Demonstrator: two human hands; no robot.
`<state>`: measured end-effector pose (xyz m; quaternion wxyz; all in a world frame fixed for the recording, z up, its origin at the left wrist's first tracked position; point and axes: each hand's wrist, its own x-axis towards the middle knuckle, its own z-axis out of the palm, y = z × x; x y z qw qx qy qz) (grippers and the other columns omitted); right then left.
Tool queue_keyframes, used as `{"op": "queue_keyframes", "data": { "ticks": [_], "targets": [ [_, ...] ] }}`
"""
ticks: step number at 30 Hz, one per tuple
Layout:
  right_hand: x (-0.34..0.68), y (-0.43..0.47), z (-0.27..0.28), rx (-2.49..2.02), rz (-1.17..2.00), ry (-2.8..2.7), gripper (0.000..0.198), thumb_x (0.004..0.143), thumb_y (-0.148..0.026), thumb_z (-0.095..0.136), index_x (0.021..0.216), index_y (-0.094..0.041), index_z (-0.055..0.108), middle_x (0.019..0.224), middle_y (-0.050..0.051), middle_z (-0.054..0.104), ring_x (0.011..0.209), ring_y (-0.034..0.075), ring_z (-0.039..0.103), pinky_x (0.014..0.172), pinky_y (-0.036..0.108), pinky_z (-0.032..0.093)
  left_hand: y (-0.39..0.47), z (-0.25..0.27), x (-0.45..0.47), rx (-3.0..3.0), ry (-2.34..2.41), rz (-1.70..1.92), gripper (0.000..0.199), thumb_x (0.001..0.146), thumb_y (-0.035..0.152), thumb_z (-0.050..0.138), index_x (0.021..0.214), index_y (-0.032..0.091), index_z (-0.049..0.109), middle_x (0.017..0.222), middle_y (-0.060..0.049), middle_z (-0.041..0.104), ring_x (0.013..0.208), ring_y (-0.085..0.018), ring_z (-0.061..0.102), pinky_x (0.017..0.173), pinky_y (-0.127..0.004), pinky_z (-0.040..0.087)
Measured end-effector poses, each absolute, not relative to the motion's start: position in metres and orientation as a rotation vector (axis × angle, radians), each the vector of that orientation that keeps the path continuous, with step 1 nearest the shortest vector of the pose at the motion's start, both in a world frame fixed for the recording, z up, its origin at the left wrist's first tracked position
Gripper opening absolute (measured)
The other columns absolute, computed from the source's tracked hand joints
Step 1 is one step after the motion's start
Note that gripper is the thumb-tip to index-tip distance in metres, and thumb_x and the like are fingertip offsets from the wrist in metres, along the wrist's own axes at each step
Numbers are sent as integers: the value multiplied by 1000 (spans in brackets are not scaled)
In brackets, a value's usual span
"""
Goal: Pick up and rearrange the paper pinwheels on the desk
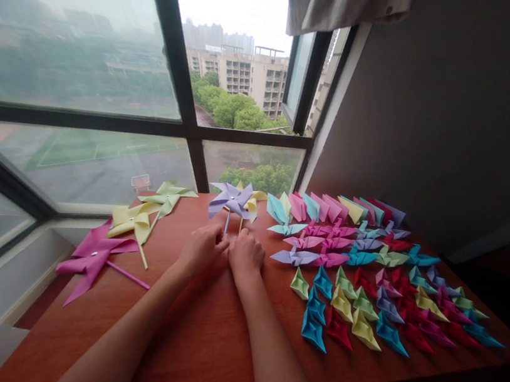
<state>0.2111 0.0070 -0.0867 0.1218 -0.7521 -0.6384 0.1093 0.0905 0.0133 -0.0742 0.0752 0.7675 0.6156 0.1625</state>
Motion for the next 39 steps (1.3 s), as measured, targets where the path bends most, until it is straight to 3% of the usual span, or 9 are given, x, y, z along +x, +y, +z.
{"op": "queue_keyframes", "data": {
  "ticks": [9,16,26,32,39],
  "targets": [
    [228,-66,-96,-2027,244,-1959,11,93,-26,50,92,-21,60,92,6,68,89,21,64,66,27,40,14,-76,122,2274,1872,392,20,88,28,49,81,19,65,83,-6,72,73,-19,64,63,-27,36],
    [237,-88,-108,-1927,196,-1929,9,91,-21,53,84,-22,58,86,3,65,87,18,58,67,27,35,3,-70,121,2311,1849,257,36,94,43,42,82,19,68,83,-8,73,75,-21,66,63,-28,38],
    [241,-88,-113,-1842,173,-1886,15,91,-22,55,76,-22,55,78,0,64,80,16,56,66,29,28,-16,-47,45,2179,2156,149,31,90,40,43,87,20,66,87,-10,74,83,-27,68,63,-29,40],
    [242,-87,-114,-1836,171,-1875,16,90,-22,56,74,-22,55,76,-1,63,77,15,55,64,29,27,-41,-38,-20,1746,2606,-48,42,90,48,36,96,20,67,90,-14,74,86,-35,69,69,-38,48],
    [243,-88,-113,-1836,163,-1884,17,89,-22,56,72,-21,56,75,0,63,75,14,55,63,28,27,-41,-50,-31,1648,2632,-88,49,88,51,36,96,16,70,94,-19,73,92,-40,68,72,-44,49]
  ]
}}
